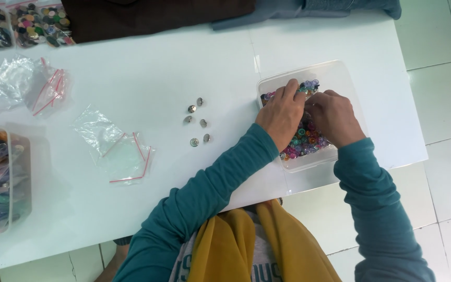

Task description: Sorting specific buttons from a container into small plastic bags and sealing them

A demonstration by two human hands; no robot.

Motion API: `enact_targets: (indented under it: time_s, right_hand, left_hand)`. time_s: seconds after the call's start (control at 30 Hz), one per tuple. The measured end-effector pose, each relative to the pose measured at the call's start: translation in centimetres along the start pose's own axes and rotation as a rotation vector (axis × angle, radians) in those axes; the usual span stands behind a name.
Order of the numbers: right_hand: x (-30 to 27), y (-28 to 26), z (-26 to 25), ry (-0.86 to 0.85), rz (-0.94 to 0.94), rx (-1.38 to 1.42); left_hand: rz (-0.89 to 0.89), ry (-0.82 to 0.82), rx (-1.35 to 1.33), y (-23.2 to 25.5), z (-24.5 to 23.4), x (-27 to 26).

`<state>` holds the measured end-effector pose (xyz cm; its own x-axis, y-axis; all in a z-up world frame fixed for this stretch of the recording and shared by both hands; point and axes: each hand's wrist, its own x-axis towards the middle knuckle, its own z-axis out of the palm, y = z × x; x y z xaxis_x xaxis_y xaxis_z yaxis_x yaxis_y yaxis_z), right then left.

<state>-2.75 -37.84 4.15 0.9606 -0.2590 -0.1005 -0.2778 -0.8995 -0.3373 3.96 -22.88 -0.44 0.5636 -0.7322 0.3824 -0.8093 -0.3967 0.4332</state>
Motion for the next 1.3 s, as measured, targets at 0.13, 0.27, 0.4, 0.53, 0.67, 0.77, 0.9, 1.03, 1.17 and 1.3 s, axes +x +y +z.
enact_targets:
  time_s: [0.13,0.27,0.4,0.53,0.67,0.77,0.9,1.03,1.17,1.3]
  right_hand:
    - [-1.6,-1.9,-3.1,0.001,0.069,0.353]
    - [-2.1,-2.0,-4.2,-0.062,0.106,0.74]
    - [-2.4,-2.9,-4.8,-0.126,0.094,0.881]
    - [-2.3,-2.7,-4.7,-0.115,0.067,0.878]
    - [-2.0,-2.6,-4.4,-0.002,-0.007,0.845]
    - [-2.5,-5.2,-5.4,-0.069,-0.114,0.674]
    - [-3.2,-7.2,-3.9,-0.26,-0.35,0.182]
    - [-2.5,-5.4,-2.1,-0.227,-0.373,-0.132]
    - [-1.5,-1.7,-0.6,-0.03,-0.268,-0.358]
    - [-1.5,-0.5,-0.6,0.197,-0.171,-0.264]
  left_hand:
    - [0.001,-0.001,-0.026,-0.2,-0.2,0.1]
    - [0.008,0.003,-0.161,-0.2,-1.4,0.2]
    - [0.047,0.035,-0.208,-0.2,-2.6,0.4]
    - [0.072,0.081,-0.253,-0.4,-1.3,0.2]
    - [0.022,0.206,-0.409,-0.6,-1.6,0.5]
    - [-0.01,0.347,-0.498,-1.0,-2.2,0.7]
    - [-0.031,0.435,-0.554,-1.8,-1.7,1.0]
    - [-0.024,0.445,-0.567,-1.4,-2.5,1.1]
    - [-0.009,0.425,-0.532,-1.5,-2.3,1.0]
    - [-0.013,0.399,-0.555,-1.7,-2.3,0.7]
